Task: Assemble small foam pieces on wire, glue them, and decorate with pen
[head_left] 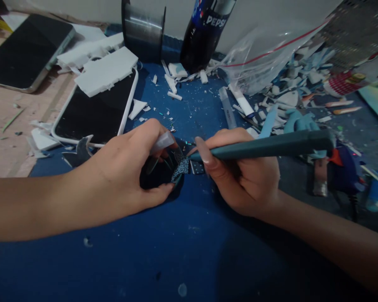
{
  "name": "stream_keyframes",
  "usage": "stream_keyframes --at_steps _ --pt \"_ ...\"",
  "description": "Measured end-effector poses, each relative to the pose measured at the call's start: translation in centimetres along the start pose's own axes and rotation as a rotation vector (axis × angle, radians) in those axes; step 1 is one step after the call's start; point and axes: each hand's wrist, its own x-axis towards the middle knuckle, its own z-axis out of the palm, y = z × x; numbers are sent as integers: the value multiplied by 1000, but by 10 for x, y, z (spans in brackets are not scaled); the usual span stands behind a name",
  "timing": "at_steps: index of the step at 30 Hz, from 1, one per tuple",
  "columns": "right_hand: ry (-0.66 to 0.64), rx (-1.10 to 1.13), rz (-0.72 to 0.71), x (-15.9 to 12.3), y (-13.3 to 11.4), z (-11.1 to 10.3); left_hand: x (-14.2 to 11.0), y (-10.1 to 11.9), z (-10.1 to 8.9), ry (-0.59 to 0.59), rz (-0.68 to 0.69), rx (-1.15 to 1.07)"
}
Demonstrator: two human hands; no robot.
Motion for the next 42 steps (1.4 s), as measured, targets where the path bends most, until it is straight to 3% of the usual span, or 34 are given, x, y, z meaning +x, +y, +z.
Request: stream_keyframes --at_steps 5,16,24,34,42 --pt "19 58 1 0 0 1 1 1 -1 -12 -21 2" --pt "-68 10 -7 1 0 -1 1 0 0 2 15 8" --pt "-19 115 20 1 -1 1 1 0 -1 0 9 -27" --pt "-60 40 6 0 0 0 -1 -3 1 46 38 -32" --pt "-56 112 9 2 -1 1 0 -4 4 63 57 -10"
